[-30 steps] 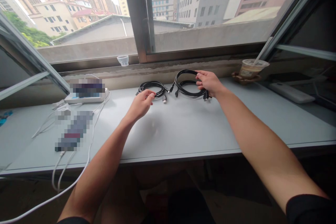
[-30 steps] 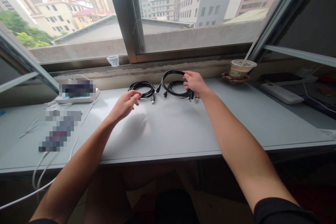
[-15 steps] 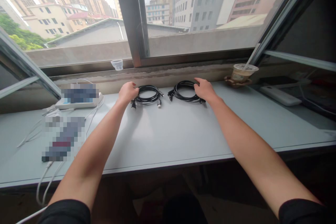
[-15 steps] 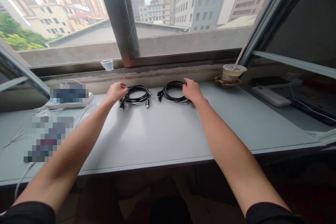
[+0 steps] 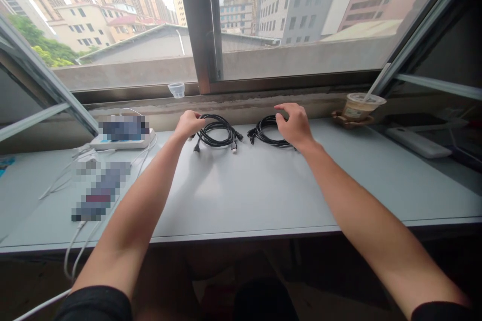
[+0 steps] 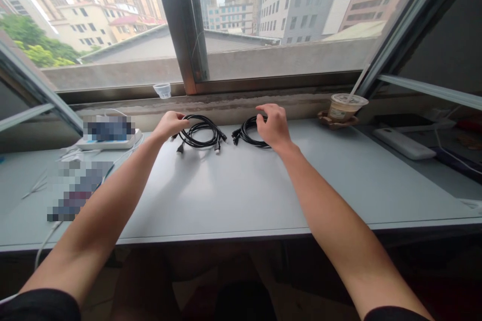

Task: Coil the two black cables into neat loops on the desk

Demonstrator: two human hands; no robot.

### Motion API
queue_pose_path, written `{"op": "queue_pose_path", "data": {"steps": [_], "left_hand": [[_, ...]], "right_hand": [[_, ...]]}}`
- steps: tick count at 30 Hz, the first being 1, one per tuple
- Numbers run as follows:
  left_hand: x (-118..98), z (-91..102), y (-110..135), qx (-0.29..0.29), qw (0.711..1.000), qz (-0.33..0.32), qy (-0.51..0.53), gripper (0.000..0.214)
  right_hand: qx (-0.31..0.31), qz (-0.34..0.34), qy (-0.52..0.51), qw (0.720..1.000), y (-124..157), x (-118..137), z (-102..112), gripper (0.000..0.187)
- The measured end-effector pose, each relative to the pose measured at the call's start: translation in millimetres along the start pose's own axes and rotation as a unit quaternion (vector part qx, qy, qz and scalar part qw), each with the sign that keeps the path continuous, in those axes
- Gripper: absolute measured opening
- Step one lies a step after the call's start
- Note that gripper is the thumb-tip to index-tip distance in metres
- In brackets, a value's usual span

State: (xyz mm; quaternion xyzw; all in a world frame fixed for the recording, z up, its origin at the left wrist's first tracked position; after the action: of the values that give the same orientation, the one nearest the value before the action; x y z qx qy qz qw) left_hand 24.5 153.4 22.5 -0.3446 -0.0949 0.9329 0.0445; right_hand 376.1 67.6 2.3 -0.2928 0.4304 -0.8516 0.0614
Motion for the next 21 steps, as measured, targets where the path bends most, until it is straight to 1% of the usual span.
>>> {"op": "queue_pose_path", "data": {"steps": [2, 4, 5, 8, 10, 12, 14, 15, 17, 18, 19, 20, 21], "left_hand": [[-11.5, 6.7, 17.3, 0.006, 0.997, -0.022, 0.076, 0.018], [-28.6, 13.4, 38.8, 0.000, 0.988, -0.071, 0.134, 0.018], [-37.9, 14.9, 50.8, 0.006, 0.982, -0.096, 0.160, 0.020], [-64.5, 14.9, 87.1, 0.031, 0.961, -0.147, 0.231, 0.037], [-79.1, 13.5, 108.7, 0.043, 0.953, -0.168, 0.247, 0.042], [-88.0, 11.6, 124.6, 0.060, 0.949, -0.174, 0.257, 0.045], [-89.7, 8.8, 132.9, 0.099, 0.941, -0.162, 0.279, 0.049], [-88.2, 7.1, 134.5, 0.126, 0.932, -0.153, 0.303, 0.051], [-83.2, 2.5, 134.7, 0.195, 0.904, -0.135, 0.355, 0.054], [-80.2, 0.1, 134.0, 0.225, 0.890, -0.131, 0.374, 0.054], [-77.2, -1.9, 133.0, 0.242, 0.882, -0.134, 0.382, 0.053], [-74.6, -3.1, 131.9, 0.241, 0.881, -0.146, 0.379, 0.050], [-72.6, -3.5, 131.0, 0.224, 0.887, -0.165, 0.369, 0.046]], "right_hand": [[0.009, 0.029, -0.049, 0.998, 4.8, 24.2, -1.7, 0.034], [0.035, 0.059, -0.111, 0.991, 12.2, 50.6, -6.7, 0.033], [0.047, 0.075, -0.140, 0.986, 16.4, 63.8, -9.4, 0.033], [0.070, 0.129, -0.200, 0.969, 28.3, 98.8, -14.0, 0.037], [0.077, 0.149, -0.217, 0.962, 33.2, 112.7, -13.6, 0.039], [0.081, 0.141, -0.231, 0.959, 34.6, 116.8, -10.7, 0.036], [0.082, 0.117, -0.249, 0.958, 33.6, 113.4, -5.8, 0.031], [0.083, 0.105, -0.260, 0.956, 32.7, 110.6, -3.0, 0.030], [0.091, 0.097, -0.277, 0.951, 31.3, 107.0, 1.9, 0.029], [0.099, 0.102, -0.281, 0.949, 30.9, 107.0, 3.8, 0.029], [0.108, 0.114, -0.281, 0.947, 30.9, 108.5, 5.3, 0.028], [0.116, 0.130, -0.277, 0.945, 31.2, 111.3, 6.3, 0.027], [0.123, 0.146, -0.271, 0.943, 31.8, 114.8, 7.0, 0.026]]}}
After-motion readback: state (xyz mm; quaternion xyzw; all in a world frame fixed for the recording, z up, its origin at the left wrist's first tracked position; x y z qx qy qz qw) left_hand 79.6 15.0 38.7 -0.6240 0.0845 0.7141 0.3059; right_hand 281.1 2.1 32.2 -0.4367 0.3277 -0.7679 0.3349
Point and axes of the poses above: each hand's wrist, its own y-axis away from the middle knuckle, its own z-axis out of the back of the hand, x = y × z, the point moved 6 cm from there along -y, towards the middle knuckle, and after that the axes turned 3 degrees about -x, right-handed, at the moved point
